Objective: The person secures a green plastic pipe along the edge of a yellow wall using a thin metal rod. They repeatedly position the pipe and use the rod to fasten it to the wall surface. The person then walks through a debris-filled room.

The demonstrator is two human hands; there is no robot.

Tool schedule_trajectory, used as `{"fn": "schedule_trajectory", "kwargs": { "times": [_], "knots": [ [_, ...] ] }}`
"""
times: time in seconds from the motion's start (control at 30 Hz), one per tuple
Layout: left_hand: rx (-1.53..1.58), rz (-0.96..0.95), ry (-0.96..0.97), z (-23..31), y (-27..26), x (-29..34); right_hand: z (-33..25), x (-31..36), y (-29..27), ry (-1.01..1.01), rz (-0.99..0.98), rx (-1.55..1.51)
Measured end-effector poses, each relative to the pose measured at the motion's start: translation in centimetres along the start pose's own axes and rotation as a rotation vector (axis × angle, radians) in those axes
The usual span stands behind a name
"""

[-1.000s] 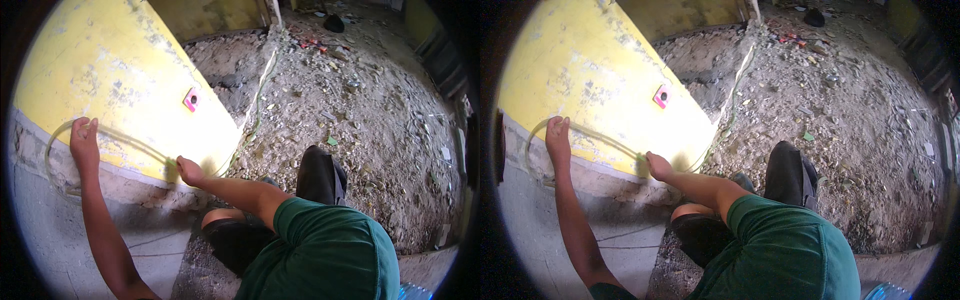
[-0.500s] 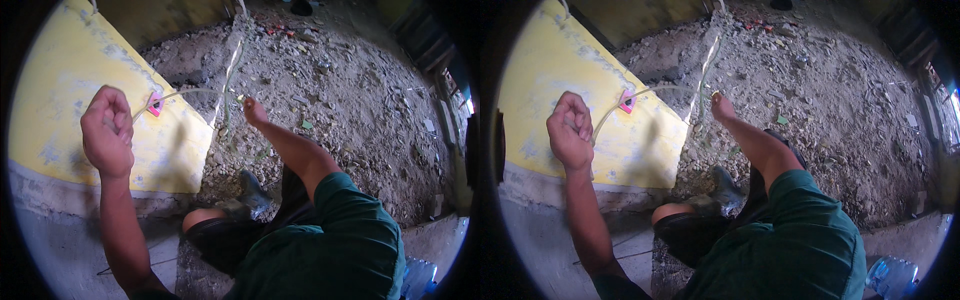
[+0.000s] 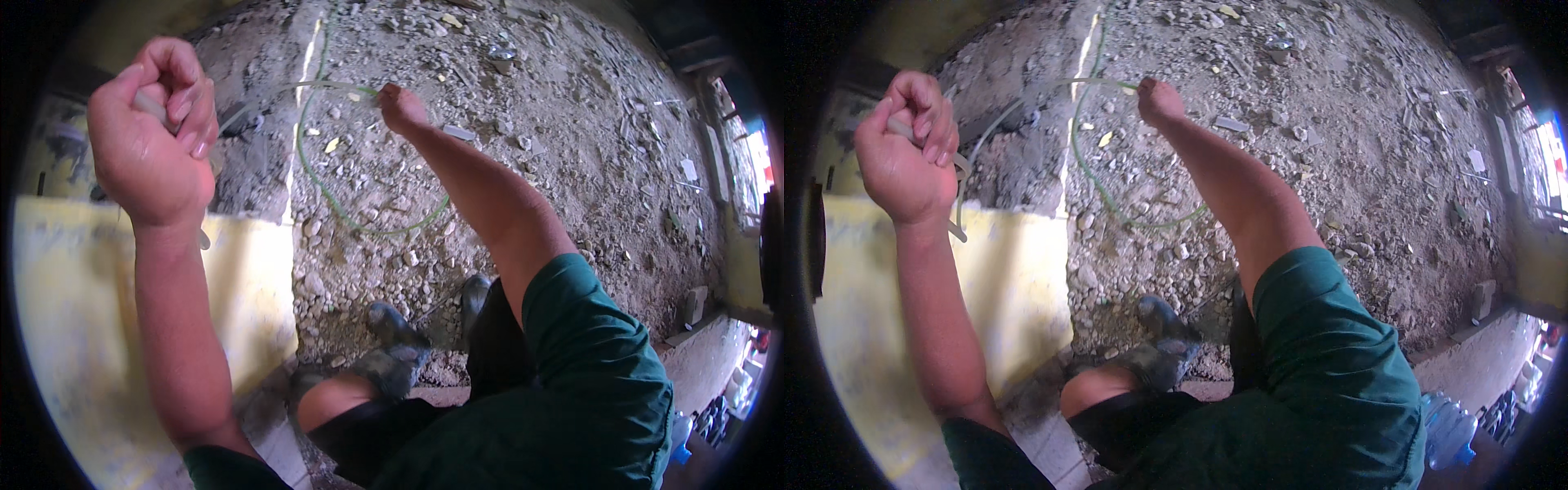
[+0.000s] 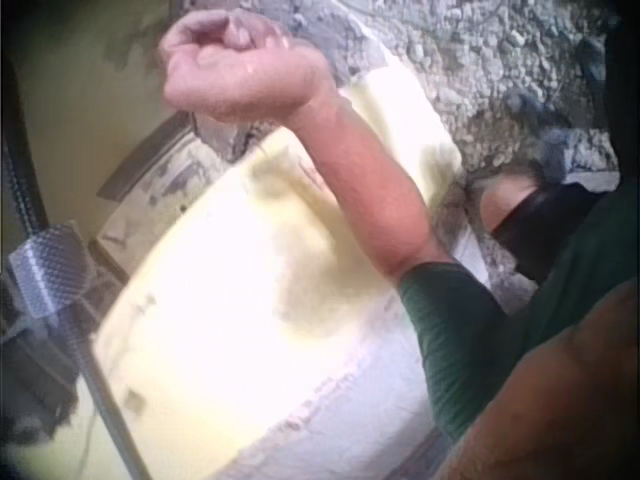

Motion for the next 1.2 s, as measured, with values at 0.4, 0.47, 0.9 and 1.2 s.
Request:
{"fn": "schedule_trajectory", "kwargs": {
  "times": [0.4, 0.47, 0.9, 1.2],
  "knots": [
    [0.209, -0.023, -0.274, -2.5, -1.0, 1.0, -16.9, -7.1, -16.7, -0.447, 0.407, -0.219],
    [0.248, -0.097, -0.296, 0.4, 0.1, 1.2, -22.9, -7.2, -22.7, -0.674, 0.574, -0.209],
    [-0.243, 0.173, -0.321, 23.0, -0.8, -7.8, 14.0, 46.8, -40.7, 0.272, -0.932, 0.724],
    [-0.017, 0.636, -0.245, 23.8, 3.8, -21.2, 29.1, 58.5, -54.6, 0.676, -0.472, 0.859]
  ]
}}
Point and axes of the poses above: each hand's wrist, its own x-axis away from the middle knuckle, its own y-axis out of the palm, z = x × y, the point moved 8 cm from there along -x, towards the middle knuckle, and after that the axes turned 7 degrees about x, right-handed, at the moved point
